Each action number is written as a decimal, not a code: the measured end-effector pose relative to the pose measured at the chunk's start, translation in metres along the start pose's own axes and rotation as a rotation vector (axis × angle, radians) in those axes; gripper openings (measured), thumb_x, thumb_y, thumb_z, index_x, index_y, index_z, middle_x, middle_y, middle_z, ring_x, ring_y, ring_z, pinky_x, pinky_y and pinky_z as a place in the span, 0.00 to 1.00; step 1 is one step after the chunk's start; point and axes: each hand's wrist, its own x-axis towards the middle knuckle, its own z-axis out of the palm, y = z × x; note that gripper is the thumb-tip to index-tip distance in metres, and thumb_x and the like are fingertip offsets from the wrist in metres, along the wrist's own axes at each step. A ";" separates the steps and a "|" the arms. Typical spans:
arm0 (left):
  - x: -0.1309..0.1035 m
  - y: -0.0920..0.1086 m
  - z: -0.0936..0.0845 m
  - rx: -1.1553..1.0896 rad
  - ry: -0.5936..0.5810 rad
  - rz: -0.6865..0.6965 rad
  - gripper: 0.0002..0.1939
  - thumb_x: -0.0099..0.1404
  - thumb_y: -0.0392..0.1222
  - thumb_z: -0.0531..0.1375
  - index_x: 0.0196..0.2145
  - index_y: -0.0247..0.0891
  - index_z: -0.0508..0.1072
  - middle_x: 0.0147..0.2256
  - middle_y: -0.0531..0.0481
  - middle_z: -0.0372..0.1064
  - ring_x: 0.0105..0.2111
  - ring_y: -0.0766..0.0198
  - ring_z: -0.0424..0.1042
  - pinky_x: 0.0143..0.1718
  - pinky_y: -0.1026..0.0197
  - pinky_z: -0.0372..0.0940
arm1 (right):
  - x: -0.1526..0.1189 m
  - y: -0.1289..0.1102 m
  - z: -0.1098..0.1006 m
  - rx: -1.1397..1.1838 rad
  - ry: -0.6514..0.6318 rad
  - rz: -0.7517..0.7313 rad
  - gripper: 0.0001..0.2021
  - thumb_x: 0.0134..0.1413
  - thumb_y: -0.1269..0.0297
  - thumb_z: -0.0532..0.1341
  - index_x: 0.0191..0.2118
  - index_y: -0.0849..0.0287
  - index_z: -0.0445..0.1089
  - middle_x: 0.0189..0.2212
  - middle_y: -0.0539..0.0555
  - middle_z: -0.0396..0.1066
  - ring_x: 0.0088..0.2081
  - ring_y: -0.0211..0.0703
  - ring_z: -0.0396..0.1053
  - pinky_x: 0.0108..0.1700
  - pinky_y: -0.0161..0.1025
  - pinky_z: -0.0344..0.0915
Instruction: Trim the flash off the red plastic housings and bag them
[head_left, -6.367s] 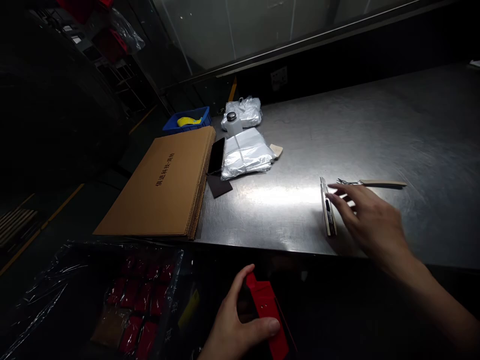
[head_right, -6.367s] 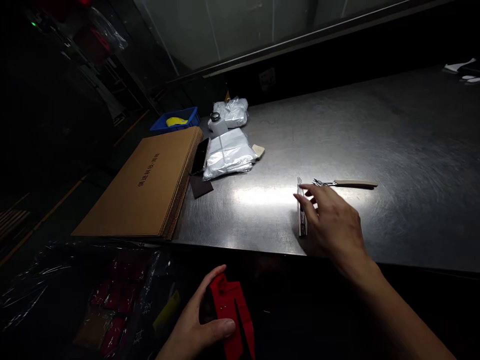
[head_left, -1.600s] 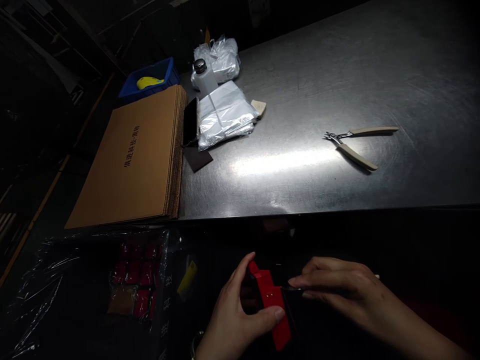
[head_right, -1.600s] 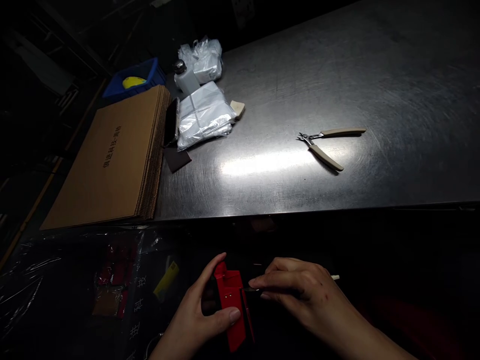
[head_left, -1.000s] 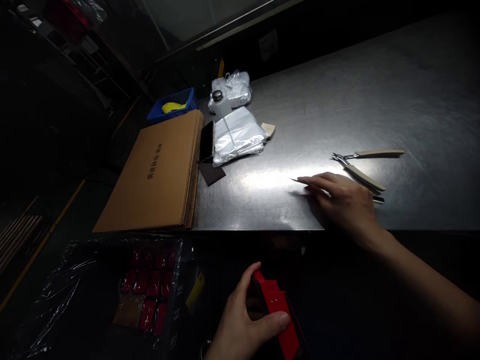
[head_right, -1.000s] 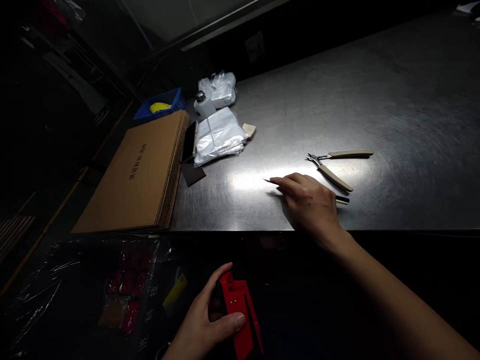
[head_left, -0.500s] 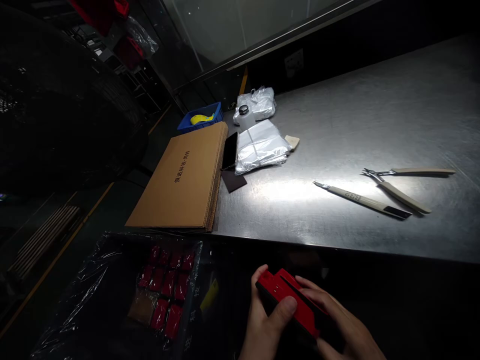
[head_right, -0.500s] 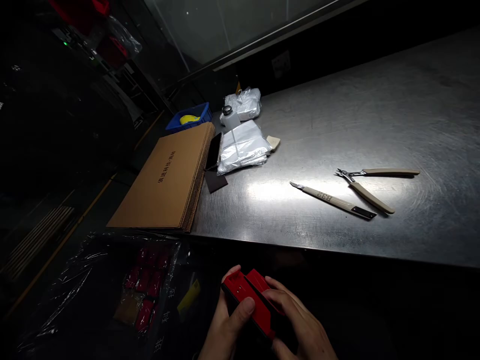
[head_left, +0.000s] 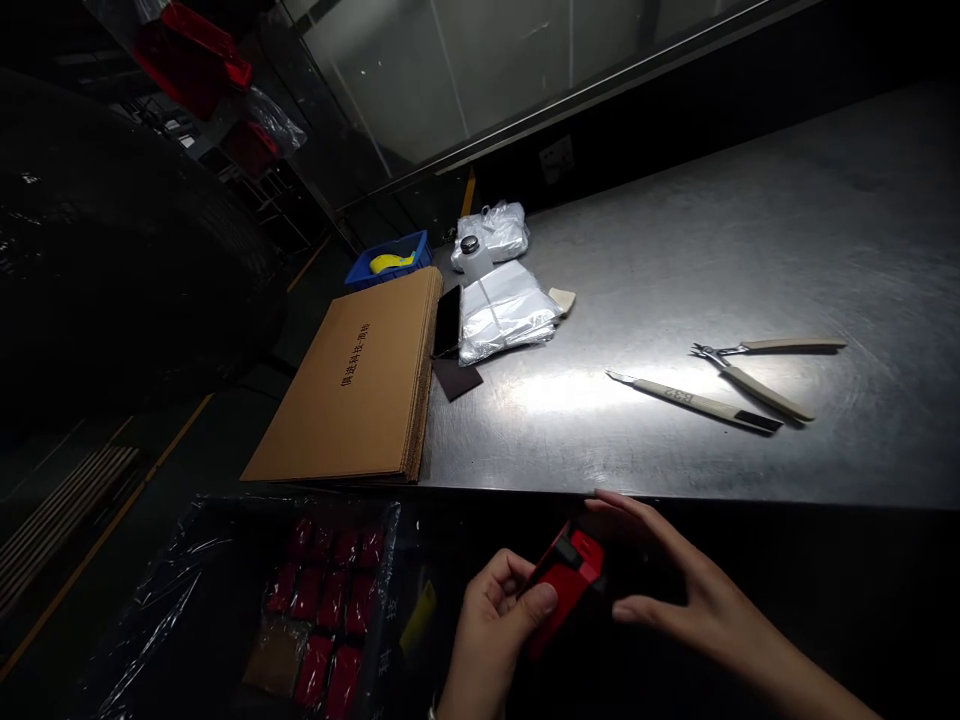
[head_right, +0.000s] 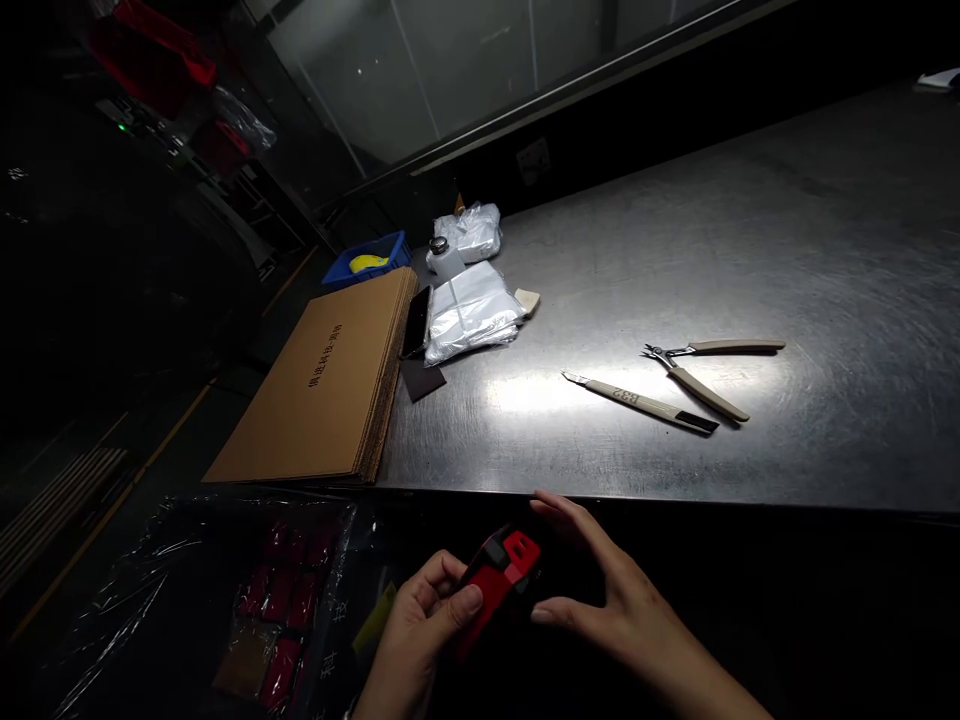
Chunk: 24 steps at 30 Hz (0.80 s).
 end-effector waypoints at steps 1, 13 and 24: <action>0.000 -0.006 0.002 -0.033 0.022 0.009 0.20 0.53 0.50 0.74 0.28 0.35 0.71 0.27 0.53 0.74 0.24 0.71 0.67 0.28 0.69 0.59 | -0.001 0.003 0.007 0.044 0.026 0.024 0.46 0.46 0.50 0.73 0.68 0.45 0.53 0.66 0.59 0.60 0.67 0.58 0.56 0.68 0.58 0.51; -0.006 -0.031 0.005 -0.053 0.055 0.022 0.19 0.56 0.50 0.73 0.29 0.34 0.72 0.27 0.52 0.73 0.26 0.70 0.67 0.31 0.67 0.61 | -0.009 -0.010 0.033 0.235 0.011 0.137 0.45 0.48 0.50 0.72 0.68 0.47 0.50 0.68 0.62 0.55 0.67 0.57 0.58 0.67 0.56 0.55; -0.013 -0.022 0.004 0.130 0.031 0.045 0.16 0.60 0.51 0.70 0.30 0.36 0.75 0.28 0.52 0.71 0.29 0.67 0.66 0.33 0.65 0.61 | -0.011 -0.005 0.032 0.297 -0.017 0.161 0.46 0.48 0.50 0.73 0.68 0.47 0.51 0.66 0.62 0.59 0.67 0.60 0.57 0.66 0.59 0.55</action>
